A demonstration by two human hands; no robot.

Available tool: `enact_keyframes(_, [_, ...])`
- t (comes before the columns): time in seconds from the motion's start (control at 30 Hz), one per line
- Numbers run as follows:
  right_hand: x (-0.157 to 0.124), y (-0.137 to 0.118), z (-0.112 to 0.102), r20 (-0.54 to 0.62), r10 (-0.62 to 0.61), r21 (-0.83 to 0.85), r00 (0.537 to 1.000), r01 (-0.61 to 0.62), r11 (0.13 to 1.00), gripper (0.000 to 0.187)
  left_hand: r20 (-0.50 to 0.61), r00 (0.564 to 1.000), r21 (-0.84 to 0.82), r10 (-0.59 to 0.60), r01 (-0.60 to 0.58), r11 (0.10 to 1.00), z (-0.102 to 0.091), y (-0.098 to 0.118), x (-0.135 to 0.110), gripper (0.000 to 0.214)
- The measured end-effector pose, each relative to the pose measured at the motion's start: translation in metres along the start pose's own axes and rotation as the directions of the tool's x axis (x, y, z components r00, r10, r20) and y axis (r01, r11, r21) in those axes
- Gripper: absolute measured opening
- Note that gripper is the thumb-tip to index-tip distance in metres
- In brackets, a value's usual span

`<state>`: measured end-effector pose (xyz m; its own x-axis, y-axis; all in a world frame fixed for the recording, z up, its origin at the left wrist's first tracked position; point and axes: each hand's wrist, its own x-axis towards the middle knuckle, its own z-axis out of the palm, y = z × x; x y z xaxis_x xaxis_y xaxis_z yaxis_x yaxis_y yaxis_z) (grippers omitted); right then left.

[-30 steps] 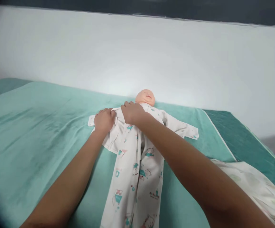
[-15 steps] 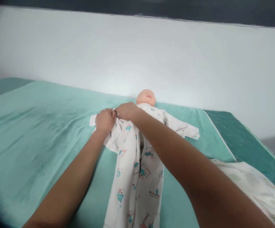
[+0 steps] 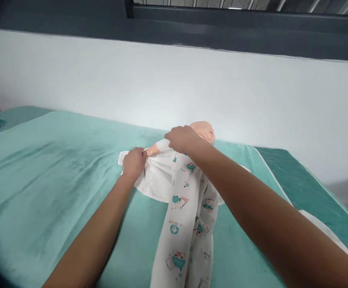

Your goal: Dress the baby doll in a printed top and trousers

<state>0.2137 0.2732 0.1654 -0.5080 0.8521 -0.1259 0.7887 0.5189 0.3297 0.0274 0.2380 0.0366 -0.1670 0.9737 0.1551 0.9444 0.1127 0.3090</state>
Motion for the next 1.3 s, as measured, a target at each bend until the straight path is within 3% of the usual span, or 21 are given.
enact_keyframes(0.13, [0.005, -0.01, 0.005, -0.042, -0.038, 0.062, 0.998, 0.041, 0.997, 0.026, -0.049, 0.998, -0.059, 0.025, -0.028, 0.998, 0.001, 0.0, -0.002, 0.03])
enact_keyframes(0.23, [0.014, -0.021, 0.013, -0.027, -0.065, 0.124, 0.997, 0.068, 0.99, 0.027, -0.102, 0.983, -0.032, 0.15, -0.154, 0.988, 0.002, 0.0, 0.001, 0.039])
enact_keyframes(0.37, [0.027, -0.03, 0.021, -0.013, -0.076, 0.191, 0.997, 0.077, 0.979, 0.026, -0.053, 0.98, 0.016, 0.193, -0.192, 0.981, 0.002, -0.004, 0.008, 0.027])
enact_keyframes(0.53, [0.019, -0.012, 0.025, -0.041, -0.096, 0.464, 0.995, 0.104, 0.879, 0.032, 0.001, 0.995, 0.039, 0.095, -0.095, 0.995, 0.002, -0.011, 0.015, 0.024])
enact_keyframes(0.63, [-0.008, 0.01, 0.035, -0.172, 0.034, 0.629, 0.985, 0.083, 0.773, 0.04, 0.016, 0.997, 0.043, 0.079, -0.08, 0.996, 0.004, -0.013, 0.016, 0.024])
enact_keyframes(0.7, [-0.034, 0.023, 0.053, -0.249, 0.217, 0.729, 0.944, 0.035, 0.683, 0.042, 0.014, 0.996, 0.054, 0.084, -0.085, 0.995, 0.006, -0.012, 0.017, 0.024])
enact_keyframes(0.77, [-0.061, 0.03, 0.081, -0.295, 0.442, 0.805, 0.847, -0.029, 0.592, 0.043, 0.013, 0.996, 0.069, 0.09, -0.09, 0.994, 0.006, -0.012, 0.016, 0.025])
enact_keyframes(0.87, [-0.096, 0.034, 0.131, -0.269, 0.652, 0.841, 0.709, -0.156, 0.517, 0.045, 0.011, 0.996, 0.079, 0.093, -0.094, 0.992, 0.007, -0.01, 0.015, 0.027])
enact_keyframes(0.9, [-0.104, 0.034, 0.145, -0.288, 0.676, 0.812, 0.678, -0.2, 0.548, 0.044, 0.007, 0.996, 0.083, 0.093, -0.093, 0.992, 0.007, -0.009, 0.014, 0.028])
enact_keyframes(0.97, [-0.115, 0.035, 0.163, -0.312, 0.674, 0.733, 0.669, -0.282, 0.619, 0.046, 0.0, 0.996, 0.098, 0.084, -0.084, 0.992, 0.008, -0.008, 0.013, 0.032])
enact_keyframes(1.1, [-0.117, 0.036, 0.164, -0.322, 0.653, 0.658, 0.686, -0.334, 0.675, 0.048, -0.054, 0.993, 0.144, 0.101, -0.092, 0.985, 0.01, -0.003, 0.008, 0.053])
enact_keyframes(1.2, [-0.11, 0.036, 0.158, -0.342, 0.637, 0.678, 0.691, -0.288, 0.677, 0.044, -0.125, 0.956, 0.086, 0.265, -0.256, 0.963, 0.008, 0.009, -0.004, 0.064])
enact_keyframes(1.3, [-0.104, 0.035, 0.157, -0.317, 0.629, 0.691, 0.71, -0.281, 0.666, 0.041, -0.188, 0.877, -0.149, 0.442, -0.47, 0.87, -0.005, 0.034, -0.023, 0.06])
